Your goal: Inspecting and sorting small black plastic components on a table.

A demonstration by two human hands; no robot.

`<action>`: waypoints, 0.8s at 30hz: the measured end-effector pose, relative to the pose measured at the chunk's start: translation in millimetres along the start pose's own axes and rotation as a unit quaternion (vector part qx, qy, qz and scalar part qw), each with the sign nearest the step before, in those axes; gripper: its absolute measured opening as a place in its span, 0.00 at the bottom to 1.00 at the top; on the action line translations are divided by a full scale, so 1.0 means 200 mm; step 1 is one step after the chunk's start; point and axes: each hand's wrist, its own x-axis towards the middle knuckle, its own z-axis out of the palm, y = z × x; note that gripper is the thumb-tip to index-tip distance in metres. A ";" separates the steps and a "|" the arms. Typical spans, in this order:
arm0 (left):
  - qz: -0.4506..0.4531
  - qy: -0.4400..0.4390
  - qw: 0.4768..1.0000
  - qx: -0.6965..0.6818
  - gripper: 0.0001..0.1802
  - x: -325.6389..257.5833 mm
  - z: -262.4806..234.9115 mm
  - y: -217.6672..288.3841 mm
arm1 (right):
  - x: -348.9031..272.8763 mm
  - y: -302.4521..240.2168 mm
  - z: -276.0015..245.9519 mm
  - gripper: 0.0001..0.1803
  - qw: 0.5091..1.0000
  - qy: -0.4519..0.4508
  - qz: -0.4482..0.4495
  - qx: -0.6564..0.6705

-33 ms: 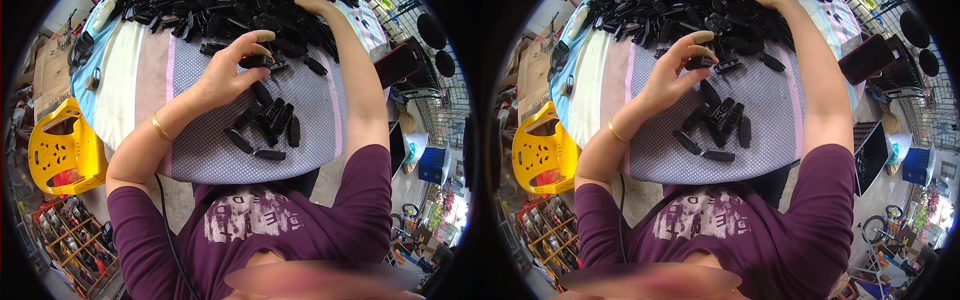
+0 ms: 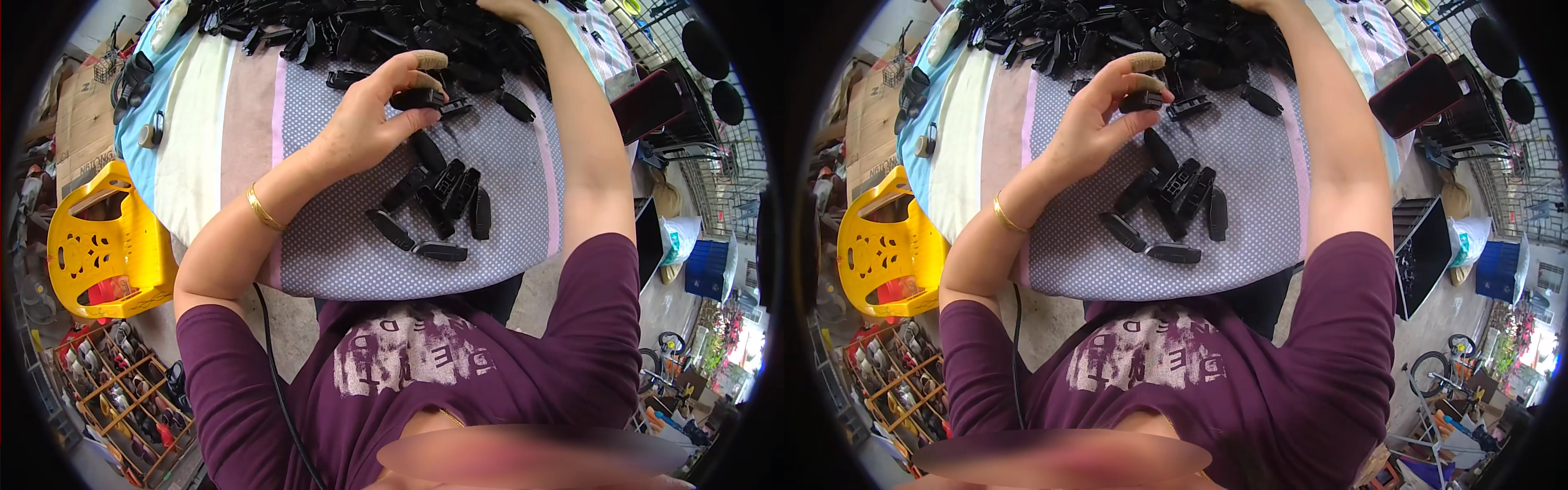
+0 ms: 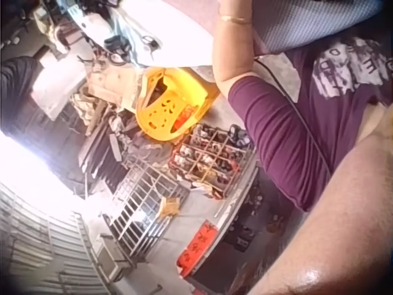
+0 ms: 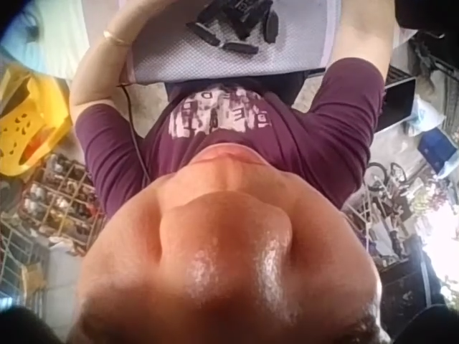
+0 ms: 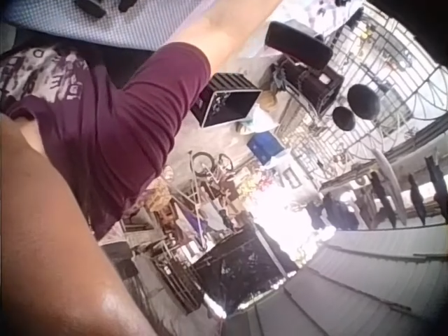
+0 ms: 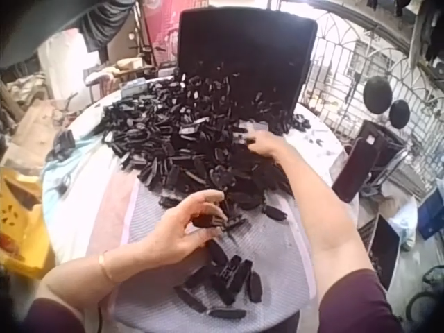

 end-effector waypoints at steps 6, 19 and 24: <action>0.013 -0.107 0.990 0.091 0.16 -0.01 0.00 0.03 | -0.17 -0.25 -0.16 0.15 0.978 0.208 -0.024 -0.023; -0.176 0.042 0.981 0.069 0.19 -0.02 0.05 0.02 | -0.89 -0.73 -0.12 0.15 0.976 0.075 -0.203 0.018; -0.153 0.092 0.972 -0.151 0.17 -0.02 0.03 -0.02 | -0.85 -0.83 -0.11 0.14 0.929 0.094 -0.134 0.333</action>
